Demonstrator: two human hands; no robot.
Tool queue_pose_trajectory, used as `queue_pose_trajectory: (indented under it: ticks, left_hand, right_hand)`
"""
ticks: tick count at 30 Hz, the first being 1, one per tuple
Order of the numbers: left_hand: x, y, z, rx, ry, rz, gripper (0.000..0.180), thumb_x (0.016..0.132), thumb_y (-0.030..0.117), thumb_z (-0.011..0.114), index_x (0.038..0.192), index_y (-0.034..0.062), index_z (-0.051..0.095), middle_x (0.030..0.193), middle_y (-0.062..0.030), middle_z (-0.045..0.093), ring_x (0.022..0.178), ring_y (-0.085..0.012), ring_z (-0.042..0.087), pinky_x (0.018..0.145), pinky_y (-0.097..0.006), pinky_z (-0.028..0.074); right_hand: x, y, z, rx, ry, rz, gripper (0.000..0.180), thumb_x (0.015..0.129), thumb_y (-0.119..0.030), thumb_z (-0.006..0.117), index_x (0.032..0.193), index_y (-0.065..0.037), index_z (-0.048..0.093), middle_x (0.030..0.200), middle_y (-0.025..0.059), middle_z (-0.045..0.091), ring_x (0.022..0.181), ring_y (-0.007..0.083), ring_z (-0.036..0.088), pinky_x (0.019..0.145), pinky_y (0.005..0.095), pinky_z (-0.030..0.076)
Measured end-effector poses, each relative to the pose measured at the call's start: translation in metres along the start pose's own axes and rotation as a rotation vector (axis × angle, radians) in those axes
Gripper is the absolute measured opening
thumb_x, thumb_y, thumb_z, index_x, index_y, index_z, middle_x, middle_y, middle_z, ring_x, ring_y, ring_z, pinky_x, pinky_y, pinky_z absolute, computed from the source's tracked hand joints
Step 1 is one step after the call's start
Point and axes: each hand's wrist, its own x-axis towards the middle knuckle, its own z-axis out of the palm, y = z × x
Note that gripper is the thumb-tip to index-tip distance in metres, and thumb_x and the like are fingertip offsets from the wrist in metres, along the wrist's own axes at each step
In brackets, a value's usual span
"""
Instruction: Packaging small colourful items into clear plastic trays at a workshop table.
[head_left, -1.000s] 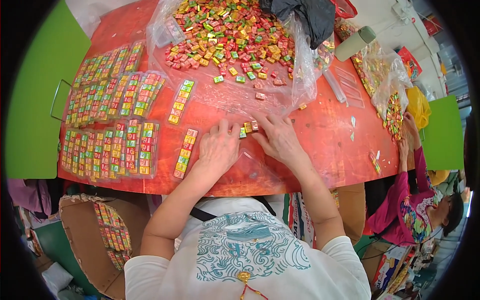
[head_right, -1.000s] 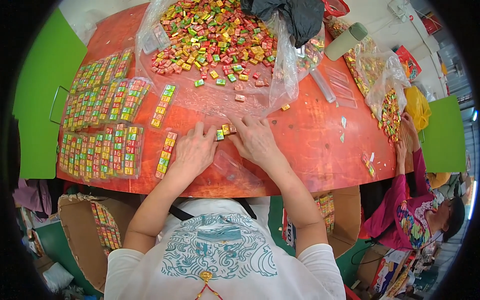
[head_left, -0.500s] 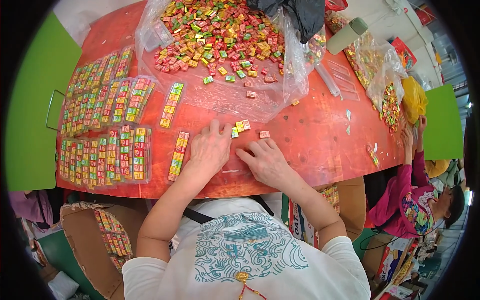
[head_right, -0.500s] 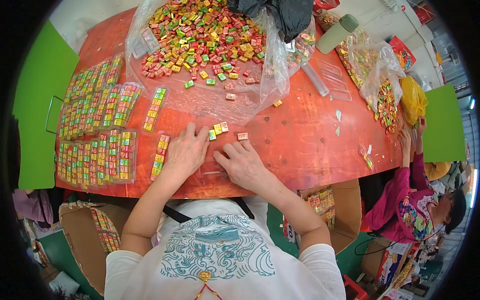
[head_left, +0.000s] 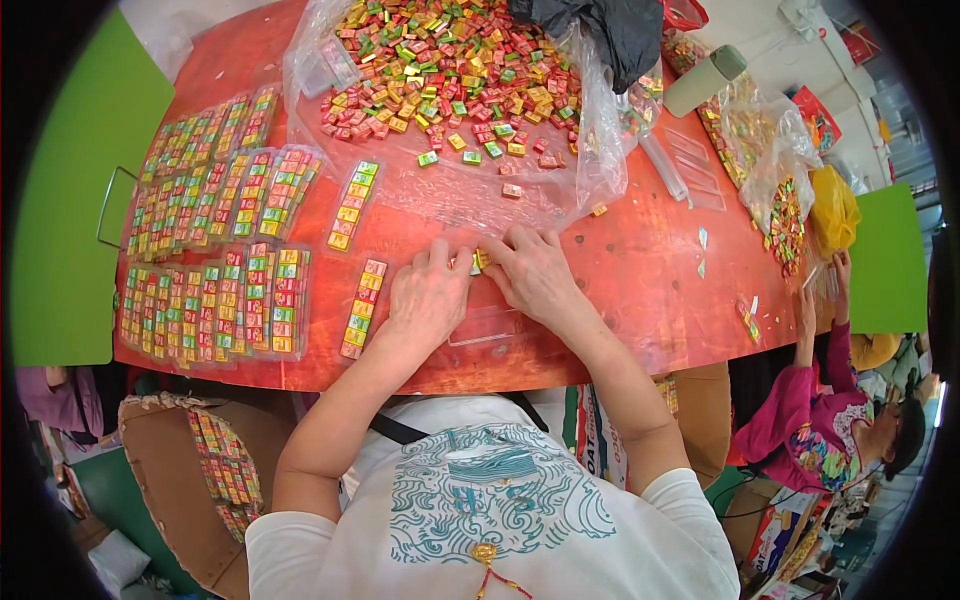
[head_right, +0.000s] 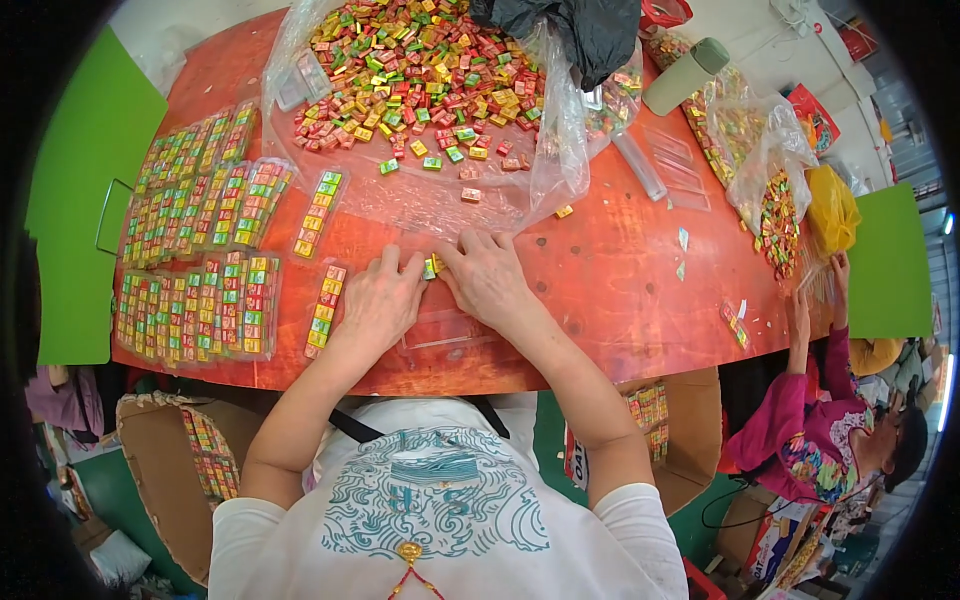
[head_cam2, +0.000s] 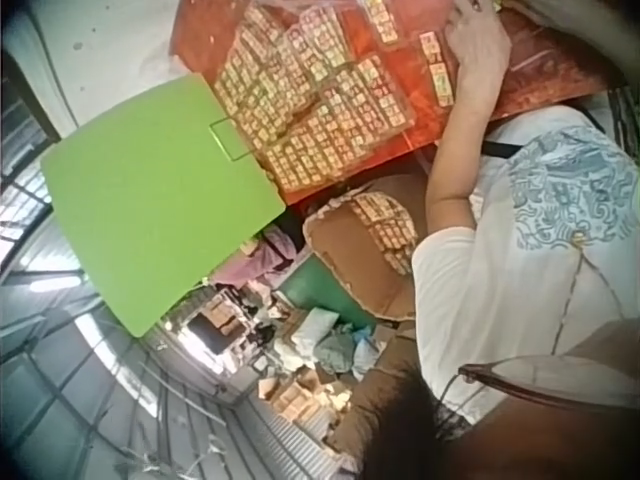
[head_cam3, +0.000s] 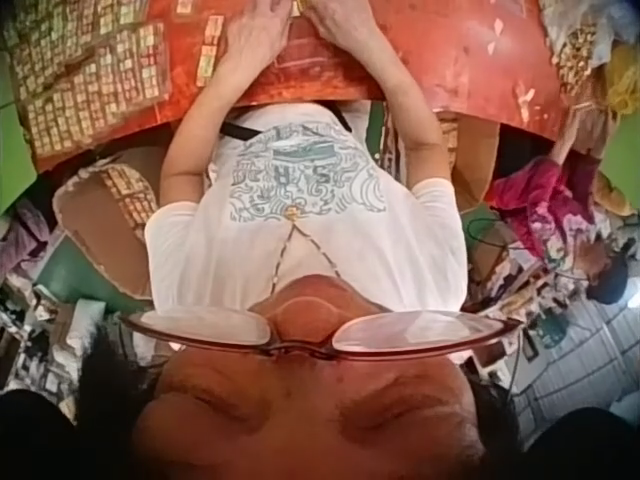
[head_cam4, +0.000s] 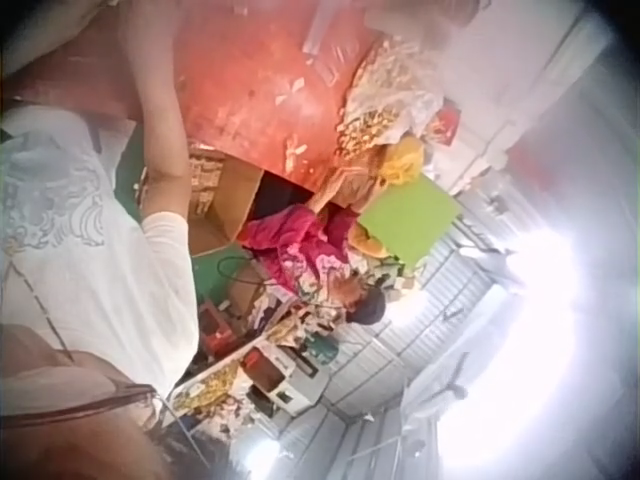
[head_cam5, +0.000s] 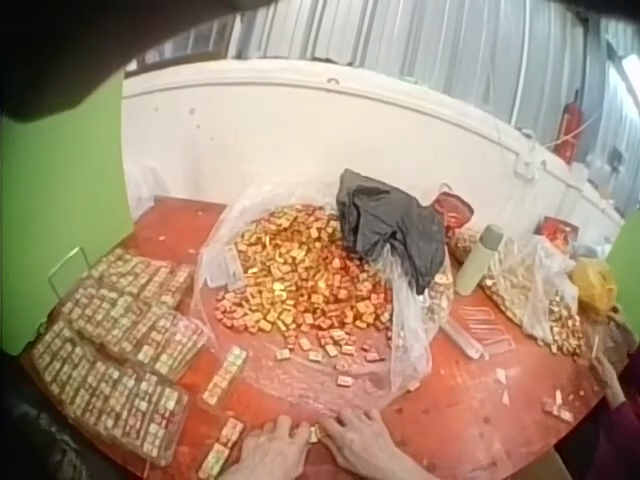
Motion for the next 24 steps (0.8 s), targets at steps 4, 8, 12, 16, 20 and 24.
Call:
queue_pose_trajectory:
  ticks: [4, 8, 12, 16, 20, 24]
  left_hand:
    - [0.001, -0.007, 0.001, -0.042, 0.021, 0.039, 0.029, 0.087, 0.011, 0.067, 0.113, 0.0034, 0.061, 0.095, -0.0149, 0.058, 0.085, -0.0299, 0.069, 0.064, -0.038, 0.059]
    - [-0.009, 0.002, -0.008, -0.073, -0.017, 0.034, 0.029, 0.084, 0.009, 0.066, 0.112, 0.0028, 0.06, 0.094, -0.0141, 0.058, 0.084, -0.0285, 0.069, 0.064, -0.038, 0.058]
    - [-0.03, 0.022, -0.015, -0.055, 0.038, 0.136, 0.03, 0.08, 0.009, 0.066, 0.109, 0.001, 0.059, 0.09, -0.0112, 0.055, 0.078, -0.0252, 0.065, 0.061, -0.037, 0.056]
    - [-0.049, 0.038, -0.014, 0.019, -0.043, 0.187, 0.034, 0.088, 0.019, 0.069, 0.116, 0.002, 0.061, 0.092, -0.0093, 0.054, 0.082, -0.0258, 0.064, 0.065, -0.039, 0.053]
    - [-0.053, 0.034, -0.023, -0.146, 0.011, 0.144, 0.039, 0.085, 0.017, 0.068, 0.121, 0.0028, 0.061, 0.091, -0.0105, 0.054, 0.082, -0.0271, 0.063, 0.065, -0.042, 0.052]
    - [-0.046, 0.007, -0.029, -0.021, 0.008, 0.034, 0.041, 0.081, 0.012, 0.068, 0.121, 0.0031, 0.062, 0.095, -0.0117, 0.054, 0.085, -0.0283, 0.063, 0.068, -0.043, 0.052]
  right_hand:
    - [-0.002, -0.006, -0.001, 0.025, 0.062, -0.018, 0.031, 0.086, -0.016, 0.072, 0.117, -0.012, 0.067, 0.09, 0.0073, 0.058, 0.092, 0.0249, 0.06, 0.083, 0.04, 0.04]
    - [-0.017, -0.018, -0.019, 0.055, 0.014, 0.022, 0.031, 0.087, -0.014, 0.072, 0.116, -0.011, 0.067, 0.09, 0.0074, 0.059, 0.091, 0.025, 0.06, 0.086, 0.0407, 0.041]
    - [-0.048, -0.034, -0.04, 0.066, -0.045, 0.046, 0.03, 0.086, -0.014, 0.073, 0.115, -0.009, 0.066, 0.09, 0.0071, 0.059, 0.09, 0.0248, 0.059, 0.087, 0.0407, 0.041]
    - [-0.071, -0.04, -0.038, 0.061, -0.013, 0.027, 0.032, 0.087, -0.015, 0.073, 0.118, -0.009, 0.066, 0.09, 0.0066, 0.059, 0.089, 0.0247, 0.059, 0.087, 0.04, 0.041]
    - [-0.075, -0.038, -0.043, 0.082, -0.06, 0.073, 0.038, 0.087, -0.016, 0.072, 0.124, -0.009, 0.065, 0.092, 0.0071, 0.059, 0.089, 0.0251, 0.058, 0.086, 0.0399, 0.041]
    - [-0.072, -0.035, -0.041, 0.119, -0.056, 0.103, 0.04, 0.087, -0.015, 0.072, 0.126, -0.008, 0.064, 0.093, 0.008, 0.059, 0.089, 0.0258, 0.058, 0.086, 0.0401, 0.041]
